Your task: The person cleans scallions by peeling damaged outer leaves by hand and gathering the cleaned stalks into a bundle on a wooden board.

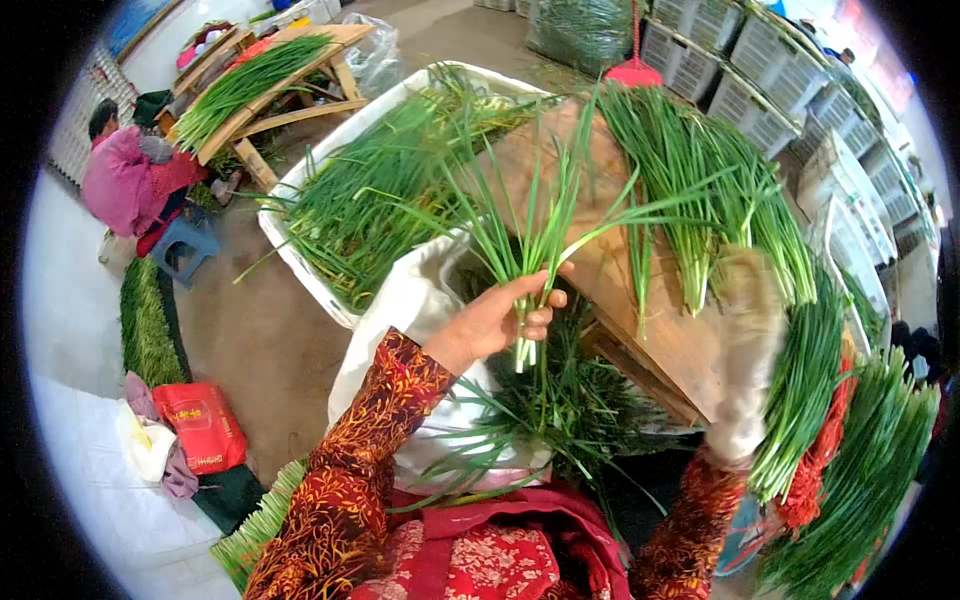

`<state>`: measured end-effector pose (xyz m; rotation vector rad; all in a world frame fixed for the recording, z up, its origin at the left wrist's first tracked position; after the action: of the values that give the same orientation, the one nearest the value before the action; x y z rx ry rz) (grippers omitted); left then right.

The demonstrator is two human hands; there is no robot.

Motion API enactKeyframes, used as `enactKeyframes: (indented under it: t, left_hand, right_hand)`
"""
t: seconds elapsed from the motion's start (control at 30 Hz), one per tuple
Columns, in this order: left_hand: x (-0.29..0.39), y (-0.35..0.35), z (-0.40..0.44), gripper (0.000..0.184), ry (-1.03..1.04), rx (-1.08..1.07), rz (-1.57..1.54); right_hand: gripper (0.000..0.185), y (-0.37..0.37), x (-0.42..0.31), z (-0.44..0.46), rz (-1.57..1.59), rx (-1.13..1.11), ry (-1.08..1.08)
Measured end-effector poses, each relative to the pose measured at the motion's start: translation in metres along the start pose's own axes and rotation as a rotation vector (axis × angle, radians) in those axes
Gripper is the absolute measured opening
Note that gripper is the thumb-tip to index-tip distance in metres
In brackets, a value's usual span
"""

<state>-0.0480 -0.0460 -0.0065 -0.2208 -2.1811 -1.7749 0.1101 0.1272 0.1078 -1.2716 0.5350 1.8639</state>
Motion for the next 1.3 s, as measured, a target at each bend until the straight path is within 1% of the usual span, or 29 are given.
enactKeyframes:
  t: [0.03, 0.07, 0.1, 0.13, 0.17, 0.23, 0.27, 0.33, 0.37, 0.43, 0.5, 0.57, 0.6, 0.63, 0.7, 0.77, 0.83, 0.87, 0.9, 0.93, 0.97, 1.03, 1.07, 1.1, 1.13, 1.17, 1.23, 1.27, 1.3]
  left_hand:
    - [-0.010, 0.003, 0.003, 0.036, -0.035, -0.024, -0.048]
    - [-0.019, 0.007, 0.005, 0.036, -0.061, -0.032, -0.066]
    - [-0.026, 0.010, 0.006, 0.035, -0.086, -0.040, -0.083]
    - [-0.034, 0.012, 0.007, 0.034, -0.109, -0.028, -0.083]
    - [-0.041, 0.007, 0.007, 0.033, -0.111, 0.038, -0.069]
    - [-0.050, 0.006, 0.006, 0.032, -0.132, 0.014, -0.061]
    - [-0.053, 0.004, 0.005, 0.032, -0.133, 0.011, -0.061]
    - [-0.057, 0.001, 0.002, 0.032, -0.164, 0.008, 0.041]
    - [-0.059, 0.002, 0.002, 0.032, -0.167, 0.004, 0.039]
    - [-0.061, 0.004, 0.000, 0.032, -0.163, 0.000, 0.055]
    - [-0.061, 0.006, 0.000, 0.033, -0.169, -0.033, 0.062]
    - [-0.060, 0.015, 0.000, 0.034, -0.174, -0.112, -0.005]
    - [-0.060, 0.019, 0.000, 0.034, -0.173, -0.116, -0.004]
    - [-0.060, 0.023, 0.001, 0.034, -0.168, -0.091, 0.024]
    - [-0.062, 0.024, 0.003, 0.034, -0.171, -0.071, 0.057]
    - [-0.069, 0.020, 0.001, 0.034, -0.201, -0.081, 0.144]
    - [-0.067, 0.023, -0.008, 0.031, -0.213, -0.101, 0.180]
    - [-0.064, 0.026, -0.015, 0.029, -0.216, -0.168, 0.215]
    - [-0.060, 0.028, -0.022, 0.028, -0.220, -0.234, 0.250]
    - [-0.048, 0.030, -0.029, 0.024, -0.155, -0.230, 0.229]
    - [-0.036, 0.027, -0.031, 0.025, -0.078, -0.167, 0.075]
    - [-0.009, 0.022, -0.024, 0.030, 0.154, -0.104, 0.021]
    - [-0.006, 0.027, -0.019, 0.033, 0.164, -0.048, 0.082]
    - [-0.005, 0.034, -0.014, 0.037, 0.174, 0.004, 0.144]
    - [-0.012, 0.030, -0.006, 0.044, 0.129, -0.054, 0.144]
    - [-0.020, 0.033, 0.000, 0.045, 0.106, -0.009, 0.126]
    - [-0.031, 0.034, 0.003, 0.044, 0.142, 0.193, 0.349]
    - [-0.030, 0.021, 0.010, 0.038, 0.332, 0.109, 0.501]
    - [-0.028, 0.018, 0.009, 0.038, 0.327, 0.109, 0.497]
  right_hand:
    - [0.033, 0.022, 0.009, -0.016, -0.223, -0.135, 0.196]
    - [0.041, 0.044, 0.017, -0.034, -0.464, -0.320, 0.359]
    - [0.044, 0.057, 0.040, -0.044, -0.431, -0.400, 0.450]
    - [0.044, 0.069, 0.046, -0.048, -0.328, -0.431, 0.553]
    - [0.042, 0.078, 0.046, -0.046, -0.230, -0.503, 0.524]
    - [0.039, 0.083, 0.073, -0.048, -0.019, -0.431, 0.643]
    - [0.039, 0.084, 0.077, -0.047, -0.021, -0.429, 0.643]
    - [0.035, 0.085, 0.079, -0.044, 0.081, -0.427, 0.703]
    - [0.035, 0.084, 0.078, -0.042, 0.078, -0.423, 0.704]
    - [0.034, 0.083, 0.077, -0.040, -0.033, -0.476, 0.681]
    - [0.034, 0.083, 0.079, -0.039, -0.009, -0.440, 0.672]
    - [0.034, 0.081, 0.074, -0.042, 0.081, -0.382, 0.741]
    - [0.032, 0.083, 0.074, -0.044, 0.121, -0.442, 0.723]
    - [0.032, 0.082, 0.073, -0.043, 0.119, -0.439, 0.722]
    - [0.029, 0.088, 0.071, -0.047, 0.220, -0.577, 0.794]
    - [0.026, 0.088, 0.077, -0.043, 0.179, -0.539, 0.761]
    - [0.026, 0.078, 0.086, -0.034, 0.143, -0.268, 0.645]
    - [0.026, 0.070, 0.085, -0.028, 0.132, -0.187, 0.591]
    - [0.025, 0.064, 0.076, -0.020, 0.239, -0.178, 0.585]
    - [0.023, 0.052, 0.065, -0.013, 0.261, -0.086, 0.577]
    - [0.021, 0.039, 0.059, -0.009, 0.282, 0.006, 0.572]
    - [0.020, 0.021, 0.044, -0.004, 0.174, -0.048, 0.360]
    - [0.018, 0.022, 0.035, -0.008, -0.026, -0.059, 0.346]
    - [0.020, 0.031, 0.026, -0.016, -0.138, -0.106, 0.378]
    - [0.021, 0.043, 0.035, -0.030, -0.225, -0.144, 0.293]
    - [0.023, 0.055, 0.044, -0.046, -0.311, -0.180, 0.208]
    - [0.023, 0.080, 0.032, -0.071, -0.705, -0.397, 0.118]
    - [0.021, 0.079, 0.024, -0.077, -0.828, -0.373, 0.033]
    - [0.019, 0.078, 0.015, -0.079, -0.950, -0.350, -0.054]
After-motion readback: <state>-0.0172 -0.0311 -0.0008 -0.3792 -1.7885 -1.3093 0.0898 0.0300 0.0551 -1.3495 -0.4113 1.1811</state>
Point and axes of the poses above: each hand's wrist, its own z-axis towards the middle knuckle, its own y-axis out of the palm, x = y × z, the point moved 5 cm from there along z, towards the middle knuckle, and after that the axes turned 11 degrees about -z, right-handed, at the moved point
